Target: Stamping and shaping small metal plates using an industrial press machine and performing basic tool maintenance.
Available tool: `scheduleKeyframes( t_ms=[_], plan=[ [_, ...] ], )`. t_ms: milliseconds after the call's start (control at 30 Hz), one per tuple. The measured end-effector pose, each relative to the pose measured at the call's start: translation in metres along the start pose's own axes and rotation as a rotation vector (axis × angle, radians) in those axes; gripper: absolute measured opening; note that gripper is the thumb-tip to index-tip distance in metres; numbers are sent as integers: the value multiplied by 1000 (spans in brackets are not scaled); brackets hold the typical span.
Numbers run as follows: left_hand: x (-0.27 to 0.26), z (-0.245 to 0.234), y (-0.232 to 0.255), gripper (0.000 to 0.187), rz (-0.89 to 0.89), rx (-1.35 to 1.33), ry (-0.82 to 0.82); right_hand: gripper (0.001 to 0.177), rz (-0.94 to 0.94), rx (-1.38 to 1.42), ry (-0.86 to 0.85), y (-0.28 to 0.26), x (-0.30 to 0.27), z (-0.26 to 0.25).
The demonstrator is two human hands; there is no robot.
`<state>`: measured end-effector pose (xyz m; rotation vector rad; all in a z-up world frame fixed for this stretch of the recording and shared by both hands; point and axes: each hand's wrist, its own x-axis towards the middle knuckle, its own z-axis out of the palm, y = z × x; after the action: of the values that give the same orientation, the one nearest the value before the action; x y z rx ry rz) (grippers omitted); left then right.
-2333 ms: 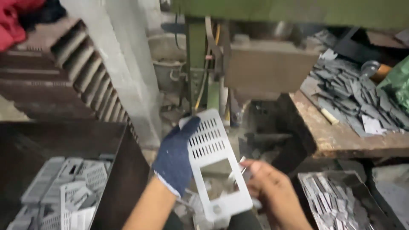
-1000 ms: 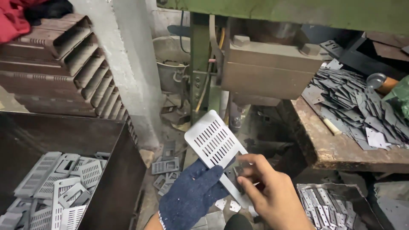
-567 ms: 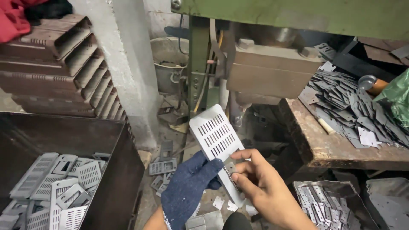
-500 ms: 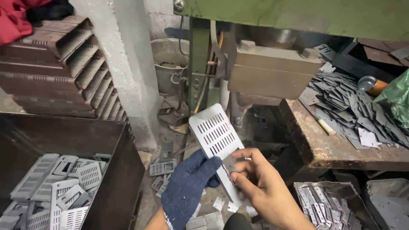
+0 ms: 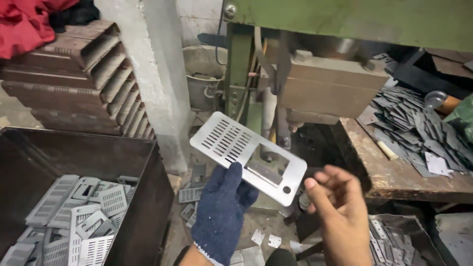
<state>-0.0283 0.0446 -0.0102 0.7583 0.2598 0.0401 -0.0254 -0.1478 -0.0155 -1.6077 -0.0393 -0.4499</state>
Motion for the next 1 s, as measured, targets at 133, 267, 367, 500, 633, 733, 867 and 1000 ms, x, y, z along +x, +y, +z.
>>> scheduleKeyframes(
  t_ms=[133,267,367,500,633,733,867,1000],
  plan=[
    [-1,8,-4,32,61,-147,23,39,332,216,-110,-10,-4,9],
    [-7,16,9,30,135,-217,36,34,521,412,-238,-8,5,22],
    [-11,16,20,28,162,-226,44,30,573,394,-225,-13,11,32],
    [-5,1,28,25,129,-202,5,26,599,345,-225,-7,20,35],
    [-5,-20,51,24,121,-167,-39,25,616,314,-235,-4,30,45],
    [-6,-43,72,24,115,-99,-27,24,647,294,-264,2,35,58],
    [-17,-84,96,27,119,-37,-10,30,689,242,-447,55,47,76],
    [-43,-151,110,30,230,180,41,35,714,70,-659,76,27,137]
  ],
)
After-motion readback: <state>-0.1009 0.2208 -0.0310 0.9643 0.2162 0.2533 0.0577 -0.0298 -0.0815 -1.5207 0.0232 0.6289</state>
